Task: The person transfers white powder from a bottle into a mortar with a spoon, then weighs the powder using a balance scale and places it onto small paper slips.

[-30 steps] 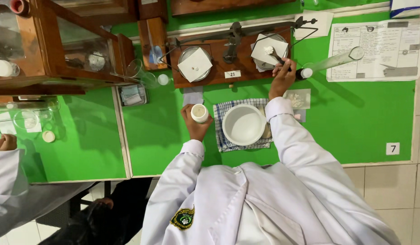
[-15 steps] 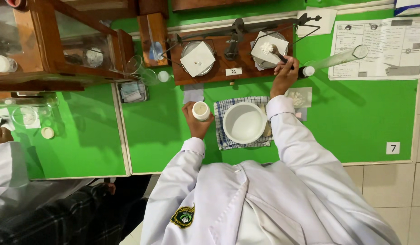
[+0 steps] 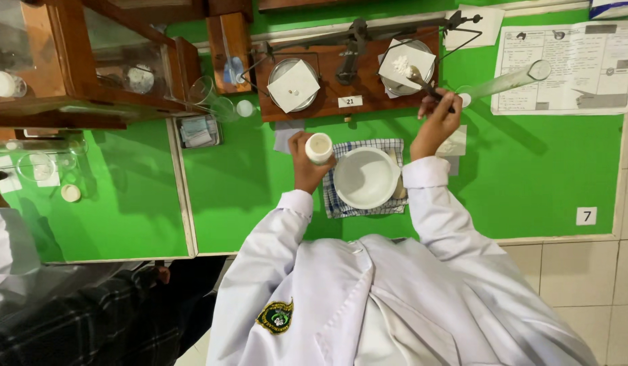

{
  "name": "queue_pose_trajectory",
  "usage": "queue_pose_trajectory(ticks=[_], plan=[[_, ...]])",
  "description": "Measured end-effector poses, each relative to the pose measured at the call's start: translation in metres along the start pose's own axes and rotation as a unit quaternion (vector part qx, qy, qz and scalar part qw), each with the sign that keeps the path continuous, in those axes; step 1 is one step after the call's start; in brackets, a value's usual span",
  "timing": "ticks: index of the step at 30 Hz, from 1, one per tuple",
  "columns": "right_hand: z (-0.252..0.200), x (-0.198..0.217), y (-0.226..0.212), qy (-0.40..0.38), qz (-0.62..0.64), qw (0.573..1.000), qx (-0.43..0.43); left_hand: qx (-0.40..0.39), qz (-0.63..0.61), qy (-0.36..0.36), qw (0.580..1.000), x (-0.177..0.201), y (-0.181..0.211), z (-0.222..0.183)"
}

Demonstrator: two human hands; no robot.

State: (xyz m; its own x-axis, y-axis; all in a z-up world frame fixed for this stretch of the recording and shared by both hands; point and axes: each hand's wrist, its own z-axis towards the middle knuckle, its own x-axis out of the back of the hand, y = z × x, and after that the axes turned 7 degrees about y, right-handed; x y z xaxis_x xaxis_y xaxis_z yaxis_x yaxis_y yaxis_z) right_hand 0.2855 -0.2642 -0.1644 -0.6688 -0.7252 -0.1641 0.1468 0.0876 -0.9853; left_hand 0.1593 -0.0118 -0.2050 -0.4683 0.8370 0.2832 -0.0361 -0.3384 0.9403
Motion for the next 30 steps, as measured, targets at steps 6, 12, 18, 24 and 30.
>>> queue_pose_trajectory(ticks=[6, 12, 18, 24, 30], plan=[[-0.050, 0.016, -0.093, -0.069, 0.017, 0.997, 0.017, -0.054, -0.017, -0.101, 0.993, -0.039, 0.093, 0.039], [-0.072, 0.039, -0.123, -0.184, -0.063, 0.970, 0.148, -0.122, -0.001, -0.102, 0.987, -0.055, 0.133, 0.045], [-0.090, 0.046, -0.169, -0.333, -0.183, 0.830, 0.409, -0.136, 0.021, -0.092, 0.986, -0.035, 0.145, 0.033], [-0.114, 0.058, -0.149, -0.213, -0.067, 0.955, 0.194, -0.117, 0.008, -0.044, 0.992, -0.006, 0.121, 0.014], [-0.135, 0.061, -0.150, -0.215, 0.051, 0.950, -0.221, -0.066, 0.055, 0.071, 0.994, 0.046, -0.009, -0.034]])
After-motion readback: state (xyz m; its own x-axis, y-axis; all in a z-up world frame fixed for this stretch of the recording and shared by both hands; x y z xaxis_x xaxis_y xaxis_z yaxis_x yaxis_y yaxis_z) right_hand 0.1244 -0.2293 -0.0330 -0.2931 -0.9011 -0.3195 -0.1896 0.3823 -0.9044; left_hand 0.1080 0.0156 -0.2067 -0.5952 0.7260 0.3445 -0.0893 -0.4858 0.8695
